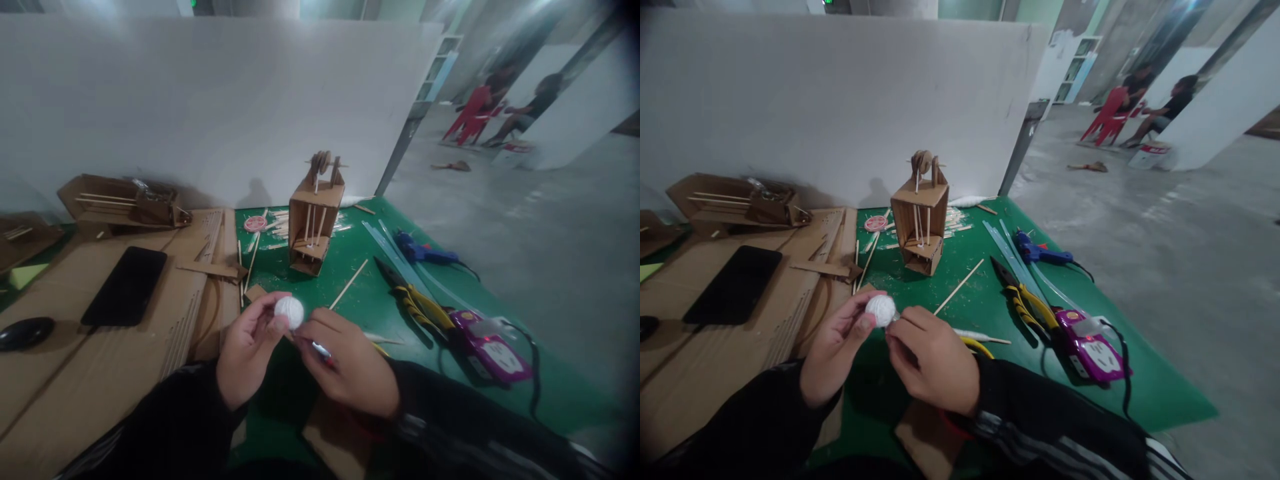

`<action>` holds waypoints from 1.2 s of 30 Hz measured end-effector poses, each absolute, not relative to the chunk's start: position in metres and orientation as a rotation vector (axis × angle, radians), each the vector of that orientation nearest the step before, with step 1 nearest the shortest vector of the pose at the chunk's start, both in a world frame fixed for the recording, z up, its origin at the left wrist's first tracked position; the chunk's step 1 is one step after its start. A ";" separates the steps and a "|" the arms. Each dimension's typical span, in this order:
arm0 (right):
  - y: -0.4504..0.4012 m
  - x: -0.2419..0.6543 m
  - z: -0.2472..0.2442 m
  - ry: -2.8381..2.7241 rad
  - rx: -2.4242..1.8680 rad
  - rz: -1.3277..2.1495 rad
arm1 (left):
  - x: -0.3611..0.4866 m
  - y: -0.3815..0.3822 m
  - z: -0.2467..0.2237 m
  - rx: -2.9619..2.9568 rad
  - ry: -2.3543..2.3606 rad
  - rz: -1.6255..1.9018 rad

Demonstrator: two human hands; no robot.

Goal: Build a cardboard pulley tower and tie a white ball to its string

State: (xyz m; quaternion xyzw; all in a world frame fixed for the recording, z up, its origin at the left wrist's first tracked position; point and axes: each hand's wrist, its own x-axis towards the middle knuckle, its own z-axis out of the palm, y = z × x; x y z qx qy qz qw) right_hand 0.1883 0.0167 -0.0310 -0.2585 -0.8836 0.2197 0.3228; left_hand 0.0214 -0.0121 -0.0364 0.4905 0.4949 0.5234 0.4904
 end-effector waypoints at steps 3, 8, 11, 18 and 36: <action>0.015 0.191 -0.024 -2.355 -0.611 0.520 | 0.022 -0.013 -0.036 1.177 1.188 1.245; 0.021 0.198 -0.004 -2.432 -0.495 0.343 | 0.018 -0.014 -0.038 1.159 1.056 1.155; 0.029 0.202 0.008 -2.457 -0.471 0.264 | 0.016 -0.014 -0.039 1.118 0.949 1.121; 0.056 0.205 0.012 -2.394 -0.410 0.385 | 0.016 -0.014 -0.045 0.987 0.729 1.140; 0.064 0.195 -0.035 -2.244 -0.607 0.792 | 0.015 -0.014 -0.035 1.109 0.841 1.152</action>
